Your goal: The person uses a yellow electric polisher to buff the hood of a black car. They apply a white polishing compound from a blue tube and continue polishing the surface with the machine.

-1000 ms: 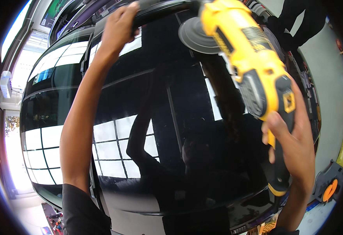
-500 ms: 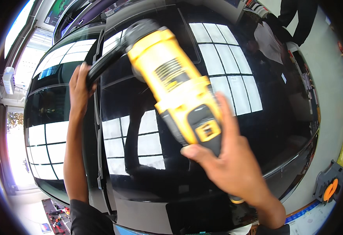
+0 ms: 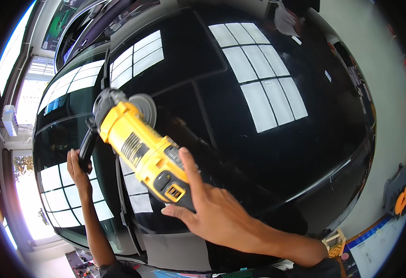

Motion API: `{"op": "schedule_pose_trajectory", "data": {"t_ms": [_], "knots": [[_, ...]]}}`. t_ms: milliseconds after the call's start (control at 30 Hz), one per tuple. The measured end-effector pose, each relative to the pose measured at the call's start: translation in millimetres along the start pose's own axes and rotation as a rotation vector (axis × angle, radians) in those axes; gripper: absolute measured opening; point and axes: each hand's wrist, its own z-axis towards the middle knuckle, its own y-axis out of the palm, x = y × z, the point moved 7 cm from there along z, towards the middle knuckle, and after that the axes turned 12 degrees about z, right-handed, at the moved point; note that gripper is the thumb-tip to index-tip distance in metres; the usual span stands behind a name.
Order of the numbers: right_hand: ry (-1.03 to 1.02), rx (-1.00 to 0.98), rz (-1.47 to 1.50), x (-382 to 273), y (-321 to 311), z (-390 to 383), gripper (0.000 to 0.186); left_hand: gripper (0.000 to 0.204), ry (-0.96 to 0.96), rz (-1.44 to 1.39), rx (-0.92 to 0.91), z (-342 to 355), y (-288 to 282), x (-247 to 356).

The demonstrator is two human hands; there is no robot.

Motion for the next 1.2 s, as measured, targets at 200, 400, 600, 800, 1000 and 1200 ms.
{"op": "schedule_pose_trajectory", "data": {"t_ms": [200, 400, 600, 800, 1000, 1200], "knots": [[-0.016, 0.407, 0.016, -8, -88, -47, 0.107, 0.034, 0.233, -0.053, -0.148, 33, 106, 128], [-0.051, 0.818, 0.104, 5, -154, -111, 0.097, 0.034, 0.399, -0.246, -0.352, 25, 215, 248], [-0.061, 0.937, 0.036, 30, -151, -142, 0.095, 0.042, 0.49, -0.322, -0.418, 5, 243, 262], [-0.108, 0.728, 0.099, 20, -86, -102, 0.1, 0.042, 0.406, -0.218, -0.297, 7, 167, 170], [-0.046, 0.355, 0.044, 20, -9, -55, 0.106, 0.034, 0.205, -0.106, -0.197, -4, 65, 59], [-0.041, 0.077, -0.003, 38, 64, -34, 0.107, 0.038, 0.036, -0.088, 0.032, -35, -20, -37]]}}
